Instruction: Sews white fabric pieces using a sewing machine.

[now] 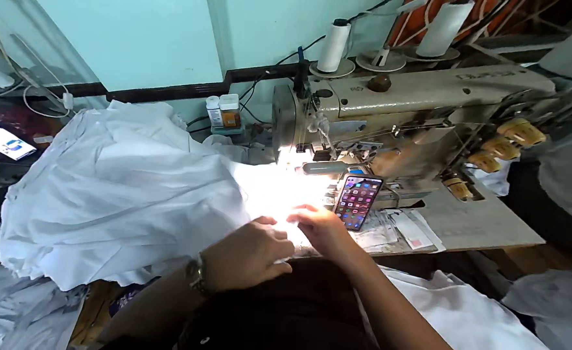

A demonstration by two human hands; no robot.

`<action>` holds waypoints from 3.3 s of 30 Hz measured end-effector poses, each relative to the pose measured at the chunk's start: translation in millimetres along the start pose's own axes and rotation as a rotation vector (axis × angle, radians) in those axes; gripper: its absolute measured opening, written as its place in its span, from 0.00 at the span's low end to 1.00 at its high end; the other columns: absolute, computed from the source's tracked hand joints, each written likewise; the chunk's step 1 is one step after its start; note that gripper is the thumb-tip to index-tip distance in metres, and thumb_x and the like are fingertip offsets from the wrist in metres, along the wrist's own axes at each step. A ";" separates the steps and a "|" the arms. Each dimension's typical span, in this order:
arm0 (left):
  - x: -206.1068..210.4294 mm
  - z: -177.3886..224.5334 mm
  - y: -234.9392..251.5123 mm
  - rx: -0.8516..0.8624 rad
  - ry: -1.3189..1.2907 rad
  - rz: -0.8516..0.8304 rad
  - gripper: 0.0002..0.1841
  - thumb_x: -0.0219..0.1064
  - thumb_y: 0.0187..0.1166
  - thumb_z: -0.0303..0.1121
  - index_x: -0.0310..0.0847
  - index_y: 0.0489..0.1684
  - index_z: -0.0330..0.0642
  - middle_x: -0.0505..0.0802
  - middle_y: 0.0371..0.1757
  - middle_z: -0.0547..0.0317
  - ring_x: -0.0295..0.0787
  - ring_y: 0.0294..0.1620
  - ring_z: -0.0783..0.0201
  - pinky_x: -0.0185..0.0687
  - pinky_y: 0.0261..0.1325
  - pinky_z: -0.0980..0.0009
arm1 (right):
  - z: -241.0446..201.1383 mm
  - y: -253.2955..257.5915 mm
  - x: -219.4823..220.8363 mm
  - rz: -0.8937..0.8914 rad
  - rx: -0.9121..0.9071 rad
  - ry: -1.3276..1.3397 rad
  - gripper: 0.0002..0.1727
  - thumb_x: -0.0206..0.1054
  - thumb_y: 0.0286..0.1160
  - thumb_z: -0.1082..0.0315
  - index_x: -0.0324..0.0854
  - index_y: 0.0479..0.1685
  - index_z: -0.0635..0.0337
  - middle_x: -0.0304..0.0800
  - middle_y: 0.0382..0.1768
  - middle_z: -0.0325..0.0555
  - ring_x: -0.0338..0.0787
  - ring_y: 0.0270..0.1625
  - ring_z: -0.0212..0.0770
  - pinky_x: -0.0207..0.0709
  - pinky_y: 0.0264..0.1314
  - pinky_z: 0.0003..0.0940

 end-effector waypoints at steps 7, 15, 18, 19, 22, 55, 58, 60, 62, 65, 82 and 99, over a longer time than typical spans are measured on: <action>70.3 -31.7 -9.0 -0.192 0.306 0.358 0.21 0.70 0.78 0.48 0.84 0.65 0.51 0.93 0.57 0.54 0.88 0.66 0.46 0.61 0.80 0.29 | -26.9 -50.5 -4.5 0.055 -0.089 0.067 0.12 0.62 0.83 0.65 0.94 0.47 0.51 0.95 0.56 0.40 0.94 0.53 0.33 0.90 0.51 0.31; 41.9 -28.1 -23.5 -0.356 0.482 0.435 0.05 0.67 0.72 0.29 0.88 0.36 0.52 0.94 0.47 0.61 0.82 0.74 0.45 0.49 0.81 0.21 | -30.5 -53.7 -22.5 0.134 -0.121 0.073 0.13 0.59 0.87 0.64 0.92 0.48 0.52 0.95 0.56 0.38 0.94 0.56 0.31 0.89 0.54 0.28; 41.3 -35.0 -18.1 -0.374 0.478 0.368 0.05 0.68 0.69 0.24 0.86 0.34 0.47 0.95 0.46 0.56 0.78 0.78 0.40 0.49 0.81 0.20 | -23.9 -49.7 -16.2 0.120 -0.073 0.028 0.14 0.59 0.87 0.63 0.92 0.46 0.51 0.95 0.55 0.37 0.94 0.53 0.32 0.89 0.49 0.30; 38.1 -40.0 -14.1 -0.393 0.473 0.336 0.05 0.69 0.69 0.23 0.86 0.34 0.45 0.95 0.47 0.54 0.77 0.79 0.39 0.49 0.82 0.22 | -22.5 -45.2 -15.0 0.117 -0.063 0.019 0.14 0.58 0.88 0.63 0.92 0.45 0.51 0.95 0.54 0.37 0.95 0.52 0.32 0.89 0.48 0.31; 27.2 -58.1 1.7 -0.453 0.461 0.216 0.05 0.68 0.73 0.23 0.90 0.40 0.39 0.95 0.52 0.48 0.82 0.75 0.40 0.51 0.85 0.27 | -16.9 -25.4 -14.9 0.112 -0.051 -0.022 0.14 0.59 0.87 0.62 0.91 0.41 0.53 0.96 0.47 0.40 0.95 0.43 0.36 0.89 0.40 0.35; 67.7 -42.9 -8.3 -0.178 0.404 0.311 0.19 0.71 0.77 0.41 0.85 0.65 0.50 0.94 0.53 0.50 0.90 0.62 0.42 0.68 0.77 0.30 | -26.4 -51.7 -2.0 0.041 -0.080 0.060 0.11 0.64 0.85 0.63 0.93 0.44 0.52 0.96 0.55 0.38 0.95 0.54 0.33 0.90 0.52 0.31; 53.9 -46.6 -8.2 -0.234 0.480 0.412 0.09 0.65 0.75 0.25 0.89 0.44 0.51 0.94 0.42 0.55 0.89 0.60 0.44 0.59 0.79 0.25 | -32.4 -50.7 -14.7 0.080 -0.110 0.048 0.12 0.62 0.86 0.63 0.92 0.45 0.52 0.96 0.56 0.39 0.94 0.56 0.32 0.89 0.55 0.30; 41.4 -30.5 -12.0 -0.261 0.479 0.388 0.10 0.65 0.75 0.26 0.89 0.42 0.54 0.93 0.44 0.59 0.87 0.66 0.46 0.53 0.81 0.25 | -32.9 -56.0 -19.1 0.093 -0.110 0.047 0.12 0.61 0.87 0.64 0.91 0.46 0.52 0.95 0.57 0.39 0.94 0.56 0.32 0.89 0.55 0.29; 39.0 -24.0 -14.4 -0.277 0.486 0.342 0.08 0.64 0.77 0.27 0.88 0.41 0.53 0.93 0.44 0.60 0.86 0.66 0.46 0.53 0.81 0.24 | -29.8 -58.3 -18.9 0.082 -0.088 0.017 0.12 0.60 0.86 0.64 0.91 0.47 0.51 0.96 0.57 0.37 0.95 0.56 0.32 0.90 0.53 0.29; 39.3 -31.5 -11.0 -0.288 0.507 0.284 0.06 0.65 0.75 0.25 0.87 0.38 0.49 0.94 0.42 0.56 0.88 0.64 0.43 0.54 0.81 0.23 | -22.7 -53.0 -11.1 0.072 -0.052 -0.013 0.13 0.59 0.87 0.63 0.91 0.45 0.51 0.96 0.56 0.37 0.95 0.53 0.33 0.90 0.49 0.32; 9.9 -70.8 13.6 -0.191 0.386 0.179 0.08 0.74 0.68 0.29 0.90 0.42 0.45 0.95 0.48 0.57 0.80 0.76 0.47 0.45 0.90 0.31 | -5.7 -10.7 -3.3 0.111 -0.036 -0.141 0.15 0.59 0.87 0.62 0.90 0.39 0.55 0.94 0.38 0.44 0.94 0.34 0.41 0.86 0.32 0.40; 20.4 -120.8 38.7 -0.672 0.140 0.546 0.28 0.75 0.71 0.33 0.80 0.75 0.46 0.79 0.82 0.48 0.68 0.86 0.43 0.63 0.81 0.34 | 11.8 7.5 26.8 0.333 0.043 -0.212 0.16 0.57 0.84 0.69 0.94 0.48 0.64 0.97 0.37 0.55 0.98 0.40 0.52 0.90 0.44 0.48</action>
Point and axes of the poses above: each hand's wrist, its own y-axis towards the middle knuckle, its own x-axis out of the palm, z = x × y, the point moved 3 cm from there along y, towards the middle knuckle
